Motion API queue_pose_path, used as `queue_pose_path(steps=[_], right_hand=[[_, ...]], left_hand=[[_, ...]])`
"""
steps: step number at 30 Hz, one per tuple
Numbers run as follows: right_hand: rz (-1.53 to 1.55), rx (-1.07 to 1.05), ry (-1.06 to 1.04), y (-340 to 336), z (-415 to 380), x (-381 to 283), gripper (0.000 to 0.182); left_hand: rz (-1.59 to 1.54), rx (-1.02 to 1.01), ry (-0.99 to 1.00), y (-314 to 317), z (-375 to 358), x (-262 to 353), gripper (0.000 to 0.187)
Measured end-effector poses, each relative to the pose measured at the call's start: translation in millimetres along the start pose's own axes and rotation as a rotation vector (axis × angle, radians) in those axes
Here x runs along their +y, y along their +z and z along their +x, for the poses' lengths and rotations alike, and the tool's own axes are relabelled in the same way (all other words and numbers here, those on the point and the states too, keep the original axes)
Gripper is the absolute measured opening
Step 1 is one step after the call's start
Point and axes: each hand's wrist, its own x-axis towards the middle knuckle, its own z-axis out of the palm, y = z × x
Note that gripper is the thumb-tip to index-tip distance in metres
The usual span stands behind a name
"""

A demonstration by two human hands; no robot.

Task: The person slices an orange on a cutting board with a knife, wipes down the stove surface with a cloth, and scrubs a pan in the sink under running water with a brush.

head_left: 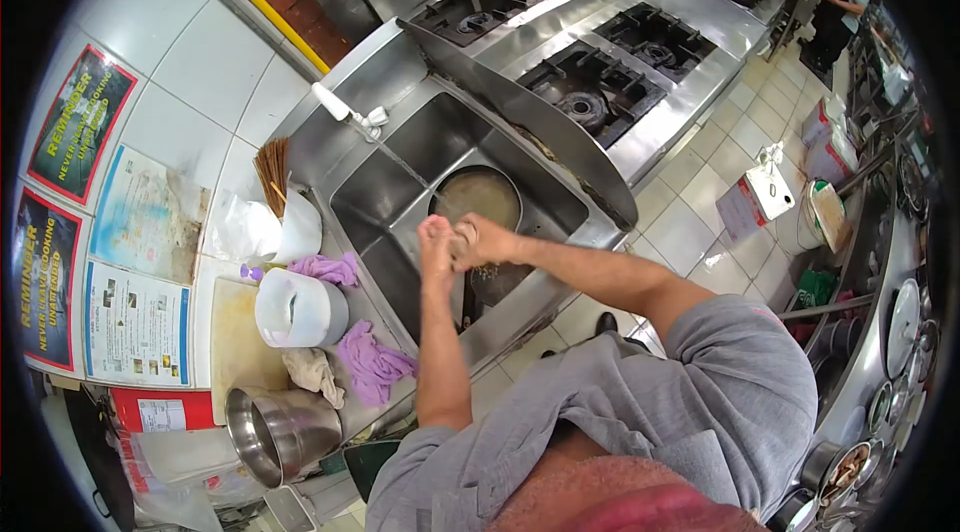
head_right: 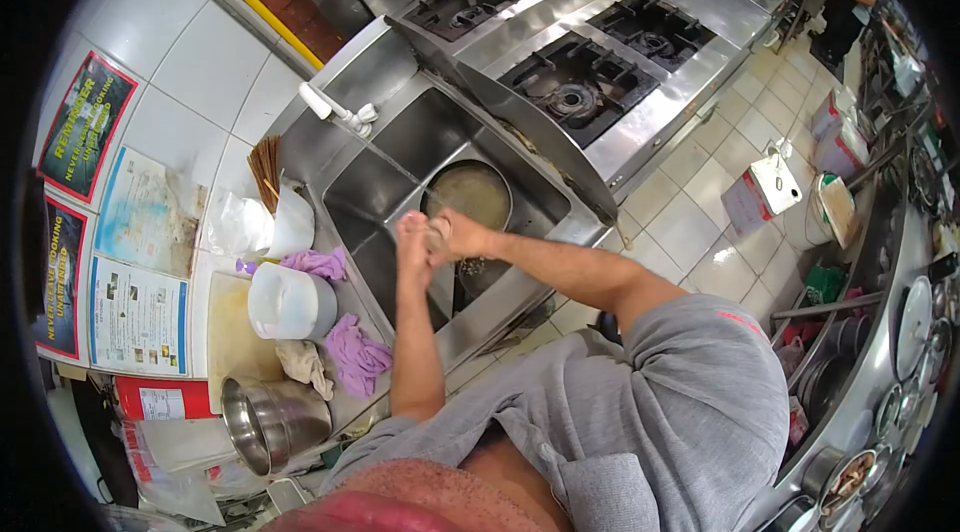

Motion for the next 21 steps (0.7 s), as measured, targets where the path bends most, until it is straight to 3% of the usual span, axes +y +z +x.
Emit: queue_pose_path(steps=[2,3,5,6,8,11,13,14,15,16,17,18,19,21], right_hand=[[0.542,-0.184,0.154,-47,-34,-93,0.061],[0.648,-0.191,0.024,-60,-38,-94,0.062],[0.826,-0.081,-0.014,-87,-56,-115,0.049],[0.746,-0.102,-0.046,-106,-67,-128,0.048],[0.53,-0.135,-0.098,-147,-93,-148,0.041],[0.058,0.125,-0.339,-210,-128,-148,0.036],[0.17,0.316,-0.308,-252,-142,-130,0.044],[0.578,0.29,-0.101,-271,-153,-124,0.051],[0.652,0.41,0.054,-290,-164,-119,0.054],[0.918,0.269,0.107,-306,-177,-117,0.052],[1.178,0.119,0.159,-323,-187,-114,0.05],[1.175,0.111,0.164,-336,-189,-101,0.05],[1.274,0.053,0.159,-346,-187,-77,0.048],[1.371,-0.018,0.159,-366,-181,-52,0.046]], left_hand=[[-0.109,-0.195,0.037,7,-28,52,0.049],[-0.179,-0.293,0.08,22,-45,75,0.044],[-0.106,-0.352,0.196,52,-65,104,0.032],[-0.107,-0.347,0.196,68,-70,113,0.032],[0.168,-0.253,0.399,104,-77,126,0.027],[-0.091,-0.137,0.424,179,-86,148,0.015],[-0.014,-0.062,0.501,246,-91,158,0.014],[0.071,0.007,0.572,279,-94,154,0.014],[0.18,0.03,0.584,310,-93,147,0.013],[0.466,0.004,0.787,336,-87,136,0.013],[0.543,-0.185,0.806,365,-91,132,0.017],[0.651,-0.501,0.888,382,-86,123,0.024],[0.677,-0.635,0.788,397,-90,118,0.03],[0.64,-0.559,0.819,412,-84,128,0.033]])
